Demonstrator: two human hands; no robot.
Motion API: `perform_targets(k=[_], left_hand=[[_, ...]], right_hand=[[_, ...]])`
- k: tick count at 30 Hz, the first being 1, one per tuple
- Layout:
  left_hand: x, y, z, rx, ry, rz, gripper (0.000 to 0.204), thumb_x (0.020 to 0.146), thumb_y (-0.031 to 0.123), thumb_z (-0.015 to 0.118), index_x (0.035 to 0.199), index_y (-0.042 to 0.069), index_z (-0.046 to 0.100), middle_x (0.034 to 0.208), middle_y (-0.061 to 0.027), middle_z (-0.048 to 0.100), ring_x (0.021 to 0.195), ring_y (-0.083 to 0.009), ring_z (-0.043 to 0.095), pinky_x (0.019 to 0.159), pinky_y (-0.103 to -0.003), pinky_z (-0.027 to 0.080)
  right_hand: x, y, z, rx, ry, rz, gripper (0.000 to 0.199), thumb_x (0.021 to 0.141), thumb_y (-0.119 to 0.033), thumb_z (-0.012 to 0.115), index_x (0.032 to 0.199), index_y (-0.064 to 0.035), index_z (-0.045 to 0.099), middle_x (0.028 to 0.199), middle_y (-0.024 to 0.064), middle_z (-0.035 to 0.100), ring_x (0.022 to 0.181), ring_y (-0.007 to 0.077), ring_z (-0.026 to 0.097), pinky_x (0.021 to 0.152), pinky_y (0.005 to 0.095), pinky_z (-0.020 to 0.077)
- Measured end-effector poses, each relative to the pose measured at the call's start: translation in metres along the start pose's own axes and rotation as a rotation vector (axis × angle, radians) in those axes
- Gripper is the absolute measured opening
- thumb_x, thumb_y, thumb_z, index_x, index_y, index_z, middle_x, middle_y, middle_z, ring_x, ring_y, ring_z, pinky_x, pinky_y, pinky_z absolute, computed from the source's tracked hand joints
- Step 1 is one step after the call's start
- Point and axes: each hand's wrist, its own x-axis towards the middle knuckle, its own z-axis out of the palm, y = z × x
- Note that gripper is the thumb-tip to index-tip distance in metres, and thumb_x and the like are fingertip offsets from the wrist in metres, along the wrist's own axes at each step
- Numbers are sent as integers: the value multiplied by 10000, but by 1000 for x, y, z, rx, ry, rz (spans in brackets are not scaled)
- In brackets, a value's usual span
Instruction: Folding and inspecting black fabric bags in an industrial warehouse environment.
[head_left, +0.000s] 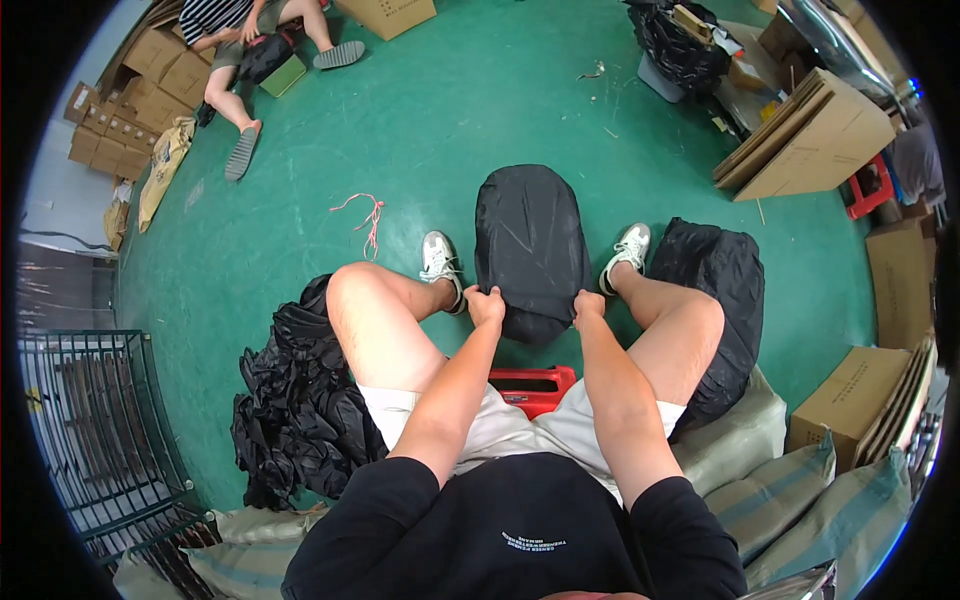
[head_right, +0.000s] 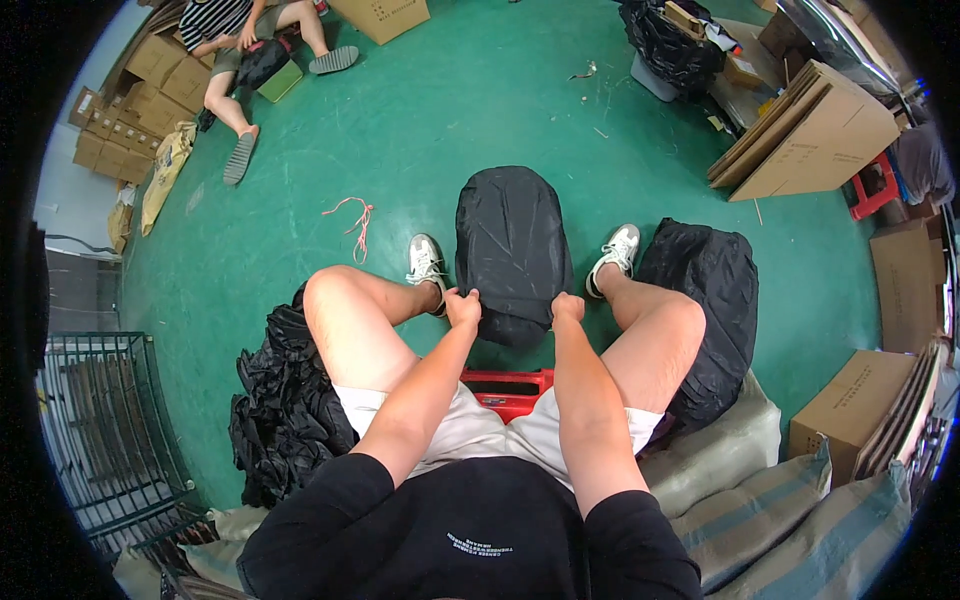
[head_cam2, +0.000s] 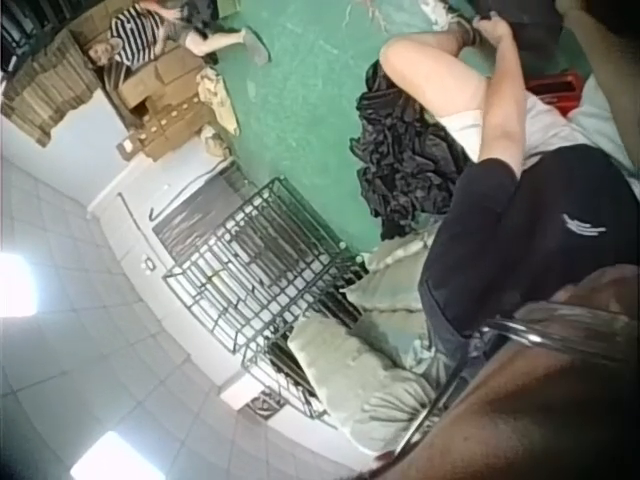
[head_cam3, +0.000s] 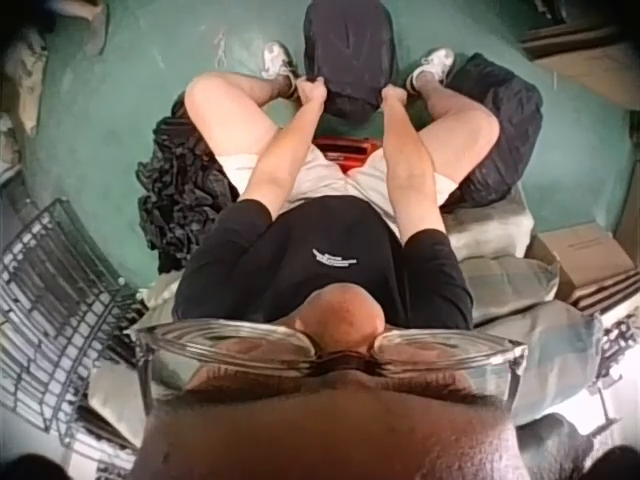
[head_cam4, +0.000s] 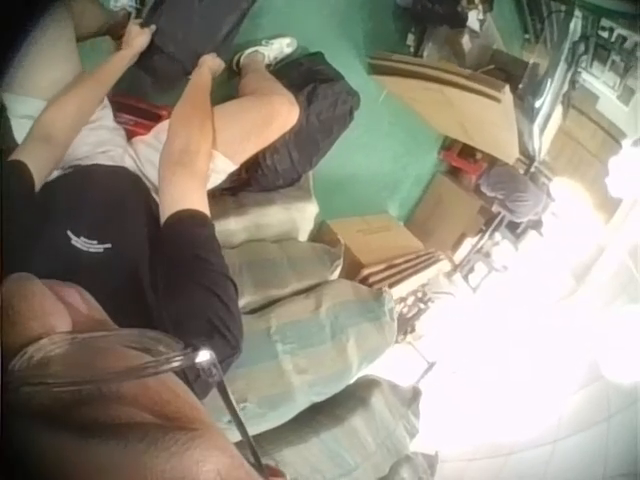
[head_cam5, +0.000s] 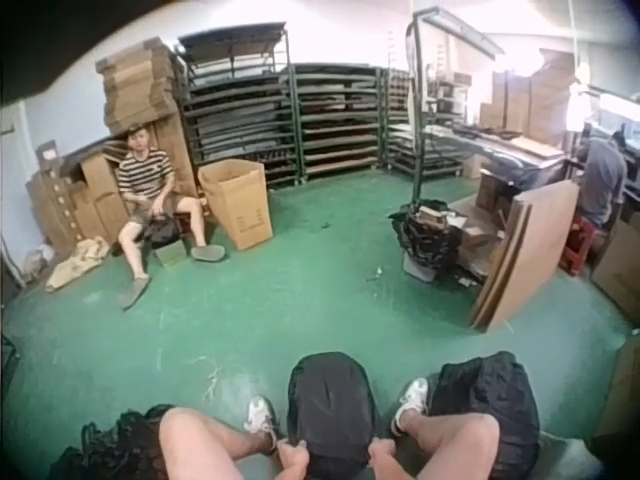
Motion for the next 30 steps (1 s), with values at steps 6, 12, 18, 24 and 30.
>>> perform_targets(k=[6, 12, 18, 24, 30], left_hand=[[-7, -21, -20, 13, 199, -43, 517, 816, 196, 706, 1229, -7, 472, 1194, -268, 570, 1132, -400, 548, 982, -418, 418], [-7, -41, -11, -194, 37, -111, 674, 698, 198, 806, 1235, -26, 466, 1212, -251, 554, 1141, -356, 538, 1000, -386, 399], [-23, -39, -17, -255, -72, -66, 770, 650, 173, 821, 1253, -86, 418, 1217, -268, 532, 1141, -344, 532, 991, -366, 398], [6, -75, -33, 199, -73, -105, 241, 666, 128, 732, 567, -25, 575, 561, -123, 598, 483, -218, 559, 493, -352, 447], [-31, -35, -40, -283, -378, -835, 487, 788, 171, 530, 1268, 99, 496, 1242, -196, 534, 1009, -345, 580, 861, -510, 427]], right_hand=[[-69, -6, -15, -405, -30, -235, 429, 906, -348, 536, 1031, 41, 667, 1133, 220, 633, 1072, 368, 604, 926, 425, 477], [-95, -17, -35, -200, 38, -53, 376, 868, -269, 564, 1069, 37, 652, 1153, 235, 623, 1085, 379, 598, 938, 428, 473], [-90, -2, -30, -146, 27, -2, 367, 788, -217, 619, 1040, 48, 644, 1086, 226, 646, 992, 351, 638, 832, 445, 511], [-89, -17, -41, -428, -599, 98, 195, 835, -251, 628, 845, -57, 625, 796, 111, 680, 662, 255, 662, 539, 408, 465], [-65, -117, -104, -901, -524, -387, 315, 800, -272, 667, 788, 42, 660, 698, 169, 671, 534, 284, 655, 522, 406, 545]])
